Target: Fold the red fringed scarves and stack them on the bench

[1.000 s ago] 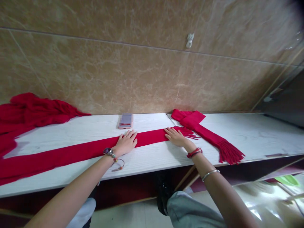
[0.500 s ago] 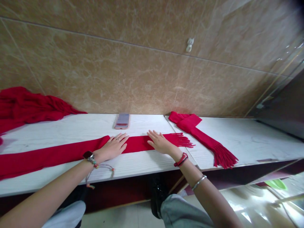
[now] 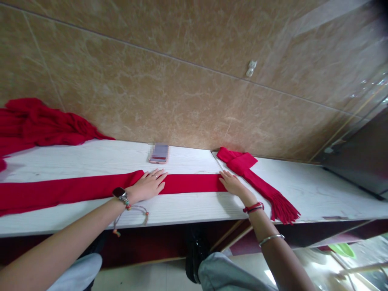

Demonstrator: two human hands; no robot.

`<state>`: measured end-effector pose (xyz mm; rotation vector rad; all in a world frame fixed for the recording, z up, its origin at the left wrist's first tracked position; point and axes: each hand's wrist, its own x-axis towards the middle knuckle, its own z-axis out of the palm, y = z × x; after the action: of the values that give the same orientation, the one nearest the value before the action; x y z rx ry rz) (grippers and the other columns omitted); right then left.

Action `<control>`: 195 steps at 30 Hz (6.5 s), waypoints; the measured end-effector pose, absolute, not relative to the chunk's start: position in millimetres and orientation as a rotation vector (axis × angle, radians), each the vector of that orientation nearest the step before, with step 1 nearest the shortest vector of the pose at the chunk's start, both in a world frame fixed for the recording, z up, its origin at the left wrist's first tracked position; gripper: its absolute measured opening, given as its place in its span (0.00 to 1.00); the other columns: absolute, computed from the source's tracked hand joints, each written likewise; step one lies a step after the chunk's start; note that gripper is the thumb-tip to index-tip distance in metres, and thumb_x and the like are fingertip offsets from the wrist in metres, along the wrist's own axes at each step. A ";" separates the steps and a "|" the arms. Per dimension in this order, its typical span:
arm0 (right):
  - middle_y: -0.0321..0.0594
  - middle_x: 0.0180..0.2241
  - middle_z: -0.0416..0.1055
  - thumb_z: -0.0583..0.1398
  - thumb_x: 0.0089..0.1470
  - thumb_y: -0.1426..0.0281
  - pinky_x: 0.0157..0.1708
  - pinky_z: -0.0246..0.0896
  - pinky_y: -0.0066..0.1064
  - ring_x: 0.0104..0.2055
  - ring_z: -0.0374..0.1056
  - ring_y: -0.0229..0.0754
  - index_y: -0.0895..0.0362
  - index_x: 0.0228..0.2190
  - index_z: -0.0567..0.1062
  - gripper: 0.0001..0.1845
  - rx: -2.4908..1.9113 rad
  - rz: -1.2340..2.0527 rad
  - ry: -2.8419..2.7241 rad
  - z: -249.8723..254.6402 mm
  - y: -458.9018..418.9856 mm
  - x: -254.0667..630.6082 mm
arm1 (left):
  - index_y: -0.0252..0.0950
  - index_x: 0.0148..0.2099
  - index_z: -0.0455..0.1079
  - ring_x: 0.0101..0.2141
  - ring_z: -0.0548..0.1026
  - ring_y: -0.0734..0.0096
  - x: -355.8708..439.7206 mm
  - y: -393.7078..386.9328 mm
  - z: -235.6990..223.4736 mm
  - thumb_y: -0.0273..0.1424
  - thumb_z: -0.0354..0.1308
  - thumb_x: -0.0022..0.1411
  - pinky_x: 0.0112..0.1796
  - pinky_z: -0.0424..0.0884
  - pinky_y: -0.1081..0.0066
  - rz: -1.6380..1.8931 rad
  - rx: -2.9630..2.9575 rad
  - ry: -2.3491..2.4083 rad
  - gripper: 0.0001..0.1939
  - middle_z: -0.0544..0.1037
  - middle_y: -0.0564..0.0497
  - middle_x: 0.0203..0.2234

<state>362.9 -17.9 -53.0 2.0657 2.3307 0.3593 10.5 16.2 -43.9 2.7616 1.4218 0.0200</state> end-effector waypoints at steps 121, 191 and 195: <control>0.39 0.27 0.73 0.56 0.52 0.71 0.28 0.56 0.27 0.29 0.67 0.40 0.56 0.31 0.72 0.05 2.041 0.187 2.648 18.8 -55.1 365.6 | 0.37 0.38 0.71 0.36 0.72 0.70 52.9 15.6 33.0 0.26 0.51 0.61 0.37 0.63 0.74 0.376 3.119 0.802 0.07 0.74 0.51 0.35; 0.47 0.62 0.47 0.46 0.61 0.69 0.52 0.50 0.56 0.62 0.42 0.53 0.52 0.56 0.60 0.21 1.814 0.211 2.458 -50.9 -25.4 309.0 | 0.43 0.64 0.46 0.61 0.43 0.62 35.4 16.5 -42.0 0.38 0.38 0.67 0.56 0.44 0.56 0.017 2.869 1.124 0.24 0.46 0.47 0.63; 0.49 0.58 0.55 0.46 0.59 0.74 0.46 0.58 0.56 0.59 0.52 0.54 0.53 0.50 0.67 0.20 1.911 0.332 2.298 -49.5 -24.8 351.9 | 0.43 0.64 0.46 0.61 0.44 0.63 15.3 12.5 -37.2 0.37 0.38 0.67 0.56 0.44 0.58 -0.006 2.843 1.151 0.24 0.48 0.48 0.63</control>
<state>351.9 -24.8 -49.5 1.9105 2.2981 0.3319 15.3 12.5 -37.2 2.8433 1.1510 -0.0065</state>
